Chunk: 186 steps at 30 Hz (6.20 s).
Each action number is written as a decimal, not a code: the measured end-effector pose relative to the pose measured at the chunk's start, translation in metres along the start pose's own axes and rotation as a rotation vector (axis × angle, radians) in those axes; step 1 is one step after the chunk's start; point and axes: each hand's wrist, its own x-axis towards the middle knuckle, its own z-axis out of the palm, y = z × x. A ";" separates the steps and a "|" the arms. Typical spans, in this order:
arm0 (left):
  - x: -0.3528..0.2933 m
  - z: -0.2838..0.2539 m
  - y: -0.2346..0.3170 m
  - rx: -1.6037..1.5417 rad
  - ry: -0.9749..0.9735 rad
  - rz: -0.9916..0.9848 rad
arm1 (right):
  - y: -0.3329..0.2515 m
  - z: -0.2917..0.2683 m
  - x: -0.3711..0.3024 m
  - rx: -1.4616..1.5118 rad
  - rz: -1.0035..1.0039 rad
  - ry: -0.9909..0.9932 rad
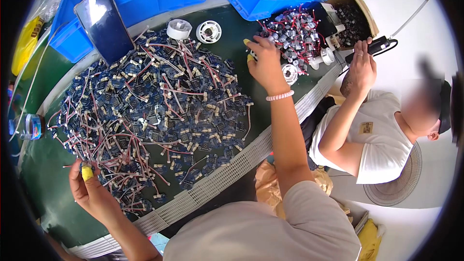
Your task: Assembling small electronic circuit boards with wires on a factory production line.
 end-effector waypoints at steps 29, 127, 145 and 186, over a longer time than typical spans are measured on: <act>-0.021 0.041 0.010 0.129 -0.310 -0.046 | -0.190 -0.009 -0.051 1.594 -0.029 -0.641; 0.050 -0.107 0.029 1.196 0.334 0.376 | -0.069 0.026 0.046 0.753 0.016 0.240; 0.020 0.029 0.004 1.124 -0.399 0.358 | -0.172 -0.018 -0.044 1.617 0.005 -0.482; -0.027 0.047 0.013 0.164 -0.411 -0.097 | -0.204 -0.017 -0.060 0.984 -0.504 -0.287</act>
